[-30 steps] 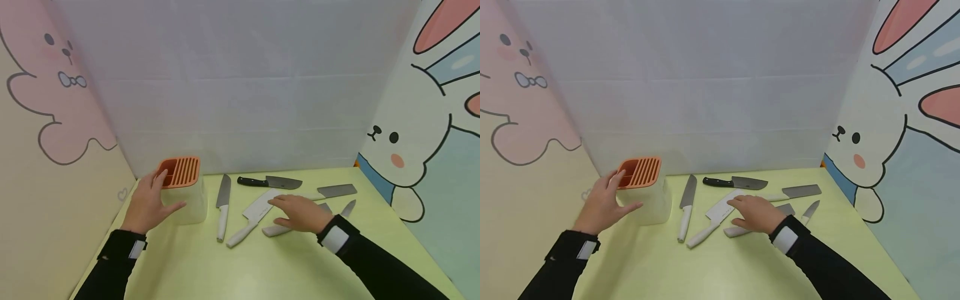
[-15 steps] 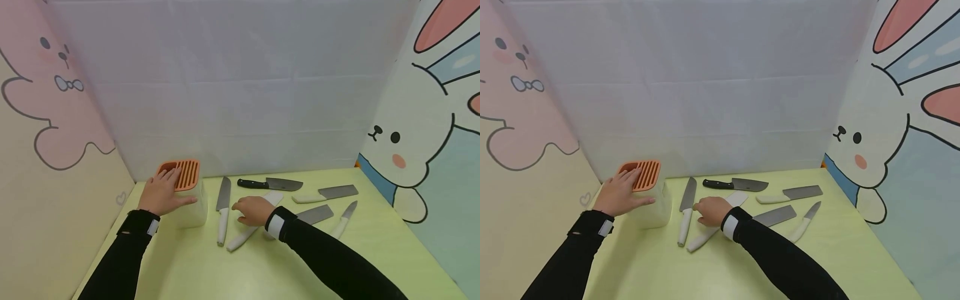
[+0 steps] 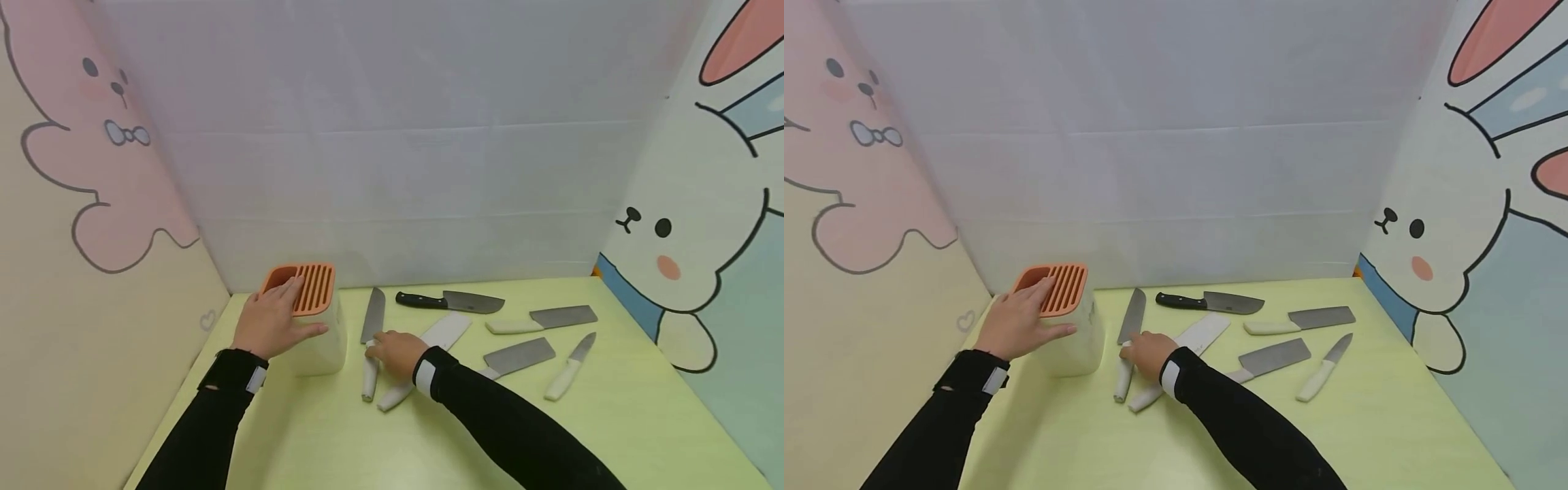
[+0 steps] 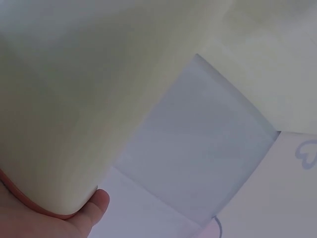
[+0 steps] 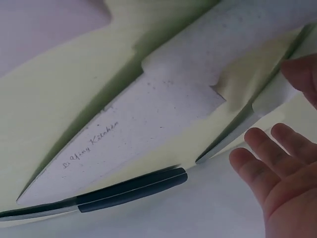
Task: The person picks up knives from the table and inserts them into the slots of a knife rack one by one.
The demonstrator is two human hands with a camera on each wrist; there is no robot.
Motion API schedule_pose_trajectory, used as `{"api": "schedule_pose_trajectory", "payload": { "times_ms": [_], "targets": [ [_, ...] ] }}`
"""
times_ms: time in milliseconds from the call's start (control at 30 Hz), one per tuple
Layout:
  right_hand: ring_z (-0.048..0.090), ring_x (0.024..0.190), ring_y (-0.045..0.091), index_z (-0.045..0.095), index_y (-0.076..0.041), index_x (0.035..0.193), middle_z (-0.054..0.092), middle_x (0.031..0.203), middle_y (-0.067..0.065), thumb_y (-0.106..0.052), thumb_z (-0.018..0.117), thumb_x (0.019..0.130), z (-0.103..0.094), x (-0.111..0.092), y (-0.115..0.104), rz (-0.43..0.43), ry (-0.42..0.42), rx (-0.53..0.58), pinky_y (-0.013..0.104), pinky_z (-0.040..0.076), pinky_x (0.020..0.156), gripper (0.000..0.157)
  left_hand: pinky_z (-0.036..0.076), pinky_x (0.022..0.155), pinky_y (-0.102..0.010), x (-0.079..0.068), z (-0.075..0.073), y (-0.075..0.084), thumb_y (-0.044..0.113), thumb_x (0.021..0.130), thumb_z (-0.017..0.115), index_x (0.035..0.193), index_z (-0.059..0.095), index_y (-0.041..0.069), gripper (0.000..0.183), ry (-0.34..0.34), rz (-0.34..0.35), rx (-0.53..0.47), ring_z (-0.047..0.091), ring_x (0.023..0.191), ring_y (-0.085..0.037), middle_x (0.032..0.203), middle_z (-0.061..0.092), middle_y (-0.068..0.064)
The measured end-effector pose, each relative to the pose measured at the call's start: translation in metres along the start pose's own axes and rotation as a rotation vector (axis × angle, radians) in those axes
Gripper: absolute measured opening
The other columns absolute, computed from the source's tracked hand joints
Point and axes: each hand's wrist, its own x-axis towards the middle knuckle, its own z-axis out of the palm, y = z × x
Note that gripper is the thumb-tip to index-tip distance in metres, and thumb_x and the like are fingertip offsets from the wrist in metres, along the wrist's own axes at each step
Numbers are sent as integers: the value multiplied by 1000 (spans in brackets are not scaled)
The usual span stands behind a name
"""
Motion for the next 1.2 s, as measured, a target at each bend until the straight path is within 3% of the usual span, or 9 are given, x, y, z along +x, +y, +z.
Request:
{"api": "schedule_pose_trajectory", "payload": {
  "times_ms": [300, 467, 633, 900, 1200],
  "targets": [
    [57, 83, 15, 61, -24, 111, 55, 104, 2, -13, 65, 85, 13, 2, -2, -44, 39, -127, 28, 51, 66, 29, 34, 94, -63, 3, 3, 11, 70, 65, 68, 141, 38, 6, 103, 24, 1, -7, 49, 116, -35, 130, 53, -19],
    [55, 75, 16, 59, -25, 110, 58, 98, 0, -17, 66, 85, 19, 9, -7, -80, 59, -285, 29, 48, 58, 27, 34, 95, -63, 1, 1, 12, 70, 66, 68, 140, 39, 6, 102, 31, -8, -2, 49, 116, -34, 130, 53, -18],
    [54, 65, 15, 59, -25, 98, 57, 85, -3, -24, 64, 86, 20, 16, -7, -117, 97, -436, 29, 47, 52, 13, 35, 93, -63, 1, 2, 12, 71, 66, 67, 141, 38, 7, 103, 45, -2, -3, 51, 114, -34, 128, 55, -19],
    [50, 56, 14, 59, -25, 93, 55, 84, -2, -24, 66, 84, 18, 17, -6, -165, 143, -471, 30, 45, 46, 12, 34, 93, -63, 0, 1, 9, 71, 66, 66, 141, 37, 7, 104, 42, -10, 4, 50, 114, -34, 128, 55, -19],
    [46, 54, 12, 53, -18, 95, 52, 85, 0, -19, 58, 91, 3, 9, -2, -197, 289, -453, 25, 41, 43, 6, 34, 94, -63, 0, 1, 2, 71, 66, 66, 141, 38, 6, 103, 44, -7, 13, 50, 115, -35, 129, 54, -20]
  ]
}}
